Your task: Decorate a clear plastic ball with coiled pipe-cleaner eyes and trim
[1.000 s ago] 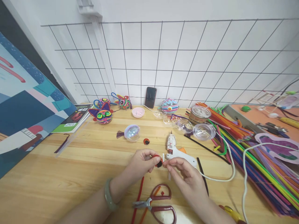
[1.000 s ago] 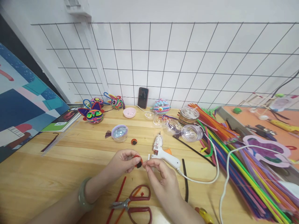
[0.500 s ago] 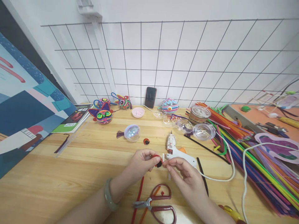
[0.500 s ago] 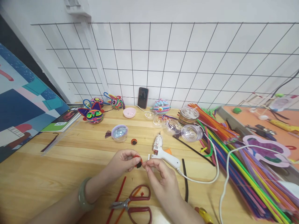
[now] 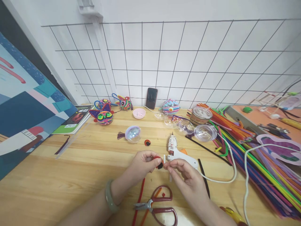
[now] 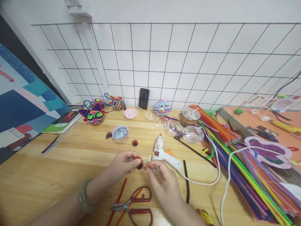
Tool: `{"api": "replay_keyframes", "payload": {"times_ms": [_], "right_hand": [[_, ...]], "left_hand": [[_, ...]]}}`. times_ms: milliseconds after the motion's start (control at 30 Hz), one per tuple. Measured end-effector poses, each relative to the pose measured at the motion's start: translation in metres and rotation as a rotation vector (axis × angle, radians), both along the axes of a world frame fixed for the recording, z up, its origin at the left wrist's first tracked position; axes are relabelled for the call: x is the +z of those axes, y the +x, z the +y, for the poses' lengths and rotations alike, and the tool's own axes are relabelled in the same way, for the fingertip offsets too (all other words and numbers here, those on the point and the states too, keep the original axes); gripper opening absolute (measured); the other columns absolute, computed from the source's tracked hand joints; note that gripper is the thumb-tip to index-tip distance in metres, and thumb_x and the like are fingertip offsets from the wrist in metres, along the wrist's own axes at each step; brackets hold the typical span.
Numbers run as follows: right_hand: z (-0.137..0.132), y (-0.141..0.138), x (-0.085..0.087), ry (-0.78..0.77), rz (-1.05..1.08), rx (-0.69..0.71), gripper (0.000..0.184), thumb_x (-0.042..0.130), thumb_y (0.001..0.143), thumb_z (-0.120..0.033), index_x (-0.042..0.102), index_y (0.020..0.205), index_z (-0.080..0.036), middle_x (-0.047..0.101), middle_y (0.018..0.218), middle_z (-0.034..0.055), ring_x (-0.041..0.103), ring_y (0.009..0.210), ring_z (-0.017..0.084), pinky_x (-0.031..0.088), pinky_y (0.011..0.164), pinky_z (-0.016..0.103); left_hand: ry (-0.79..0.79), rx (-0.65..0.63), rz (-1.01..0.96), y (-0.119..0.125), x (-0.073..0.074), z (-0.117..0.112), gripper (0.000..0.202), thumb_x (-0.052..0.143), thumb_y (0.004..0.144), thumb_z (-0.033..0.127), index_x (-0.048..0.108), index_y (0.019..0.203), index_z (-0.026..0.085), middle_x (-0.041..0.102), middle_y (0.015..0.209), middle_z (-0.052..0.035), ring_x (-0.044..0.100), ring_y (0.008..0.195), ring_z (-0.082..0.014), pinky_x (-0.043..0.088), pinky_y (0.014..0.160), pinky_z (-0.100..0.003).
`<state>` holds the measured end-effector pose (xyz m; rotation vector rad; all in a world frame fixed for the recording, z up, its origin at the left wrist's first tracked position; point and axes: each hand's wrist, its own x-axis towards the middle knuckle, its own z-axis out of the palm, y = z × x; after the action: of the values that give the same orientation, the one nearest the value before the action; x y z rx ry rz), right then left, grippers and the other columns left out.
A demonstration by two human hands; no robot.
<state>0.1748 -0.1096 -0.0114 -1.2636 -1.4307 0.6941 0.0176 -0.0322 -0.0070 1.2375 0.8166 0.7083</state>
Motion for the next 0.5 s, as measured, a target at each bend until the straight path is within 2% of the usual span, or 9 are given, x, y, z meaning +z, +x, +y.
{"api": "replay_keyframes", "payload": {"times_ms": [500], "right_hand": [[0.0, -0.0005, -0.0006, -0.004, 0.006, -0.003, 0.006, 0.057, 0.084, -0.026, 0.059, 0.086, -0.021, 0.071, 0.085, 0.0069, 0.069, 0.081, 0.019, 0.056, 0.073, 0.028]], "left_hand": [[0.006, -0.016, 0.006, 0.0001, -0.0005, 0.0001, 0.036, 0.07, 0.065, 0.047, 0.061, 0.069, 0.013, 0.053, 0.055, 0.0035, 0.036, 0.045, -0.0043, 0.027, 0.045, -0.019]]}}
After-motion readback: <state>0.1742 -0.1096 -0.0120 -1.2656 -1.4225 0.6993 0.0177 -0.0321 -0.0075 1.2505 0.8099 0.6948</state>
